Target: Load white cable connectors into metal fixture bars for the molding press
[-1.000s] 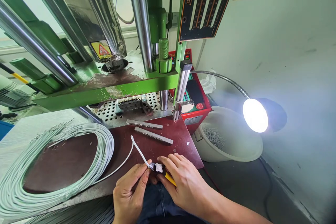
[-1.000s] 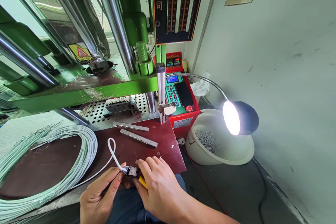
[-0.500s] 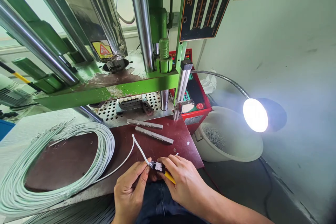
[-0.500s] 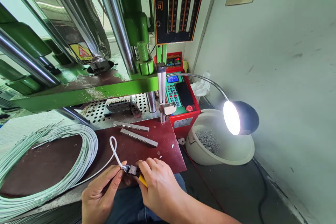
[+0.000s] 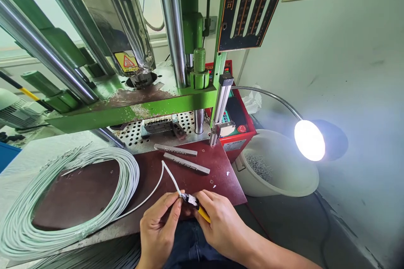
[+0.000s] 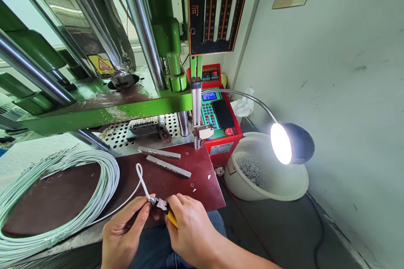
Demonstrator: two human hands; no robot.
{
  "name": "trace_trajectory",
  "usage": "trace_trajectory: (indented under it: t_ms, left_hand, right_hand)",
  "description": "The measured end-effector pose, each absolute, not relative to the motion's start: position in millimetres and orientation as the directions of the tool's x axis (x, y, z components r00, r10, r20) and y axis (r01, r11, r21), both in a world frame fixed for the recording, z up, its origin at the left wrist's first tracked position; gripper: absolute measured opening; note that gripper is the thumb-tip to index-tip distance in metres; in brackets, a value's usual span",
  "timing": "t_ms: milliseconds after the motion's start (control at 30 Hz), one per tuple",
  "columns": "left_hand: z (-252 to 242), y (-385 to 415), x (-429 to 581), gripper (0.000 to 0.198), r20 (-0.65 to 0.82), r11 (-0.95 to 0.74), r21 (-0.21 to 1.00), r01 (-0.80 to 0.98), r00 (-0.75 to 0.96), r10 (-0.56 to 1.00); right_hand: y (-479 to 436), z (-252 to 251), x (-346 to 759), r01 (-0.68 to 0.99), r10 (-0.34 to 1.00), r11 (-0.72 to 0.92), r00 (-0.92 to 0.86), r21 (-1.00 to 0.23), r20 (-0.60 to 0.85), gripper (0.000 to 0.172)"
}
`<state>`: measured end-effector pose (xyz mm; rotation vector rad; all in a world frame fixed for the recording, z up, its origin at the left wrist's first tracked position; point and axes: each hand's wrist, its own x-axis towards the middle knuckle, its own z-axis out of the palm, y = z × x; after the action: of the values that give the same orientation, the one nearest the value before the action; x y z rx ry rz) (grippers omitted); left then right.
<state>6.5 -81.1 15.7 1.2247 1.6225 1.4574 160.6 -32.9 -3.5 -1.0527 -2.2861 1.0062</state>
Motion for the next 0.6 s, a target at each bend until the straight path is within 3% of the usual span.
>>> trace_trajectory:
  t_ms: [100,233,367,600]
  left_hand:
    - [15,-79,4,0.019,0.008,0.020,0.996,0.087,-0.311,0.951]
    - [17,-73,-2,0.014,-0.108,0.105,0.994,-0.026,-0.266,0.958]
    - [15,-72,-6,0.016,-0.192,0.159,0.977,-0.142,-0.257,0.947]
    - [6,-70,5,0.015,-0.189,0.119,0.947,-0.298,-0.217,0.958]
  right_hand:
    - [-32,5,163,0.275,0.723,0.200,-0.689,-0.940,-0.048,0.011]
    - [-29,10,170,0.111,0.769,-0.014,-0.634,-0.994,-0.081,0.026]
    - [-24,12,173,0.114,0.872,-0.005,-0.486,-0.993,-0.060,0.026]
    - [-27,13,160,0.112,0.824,0.043,-0.566,-0.993,-0.028,0.020]
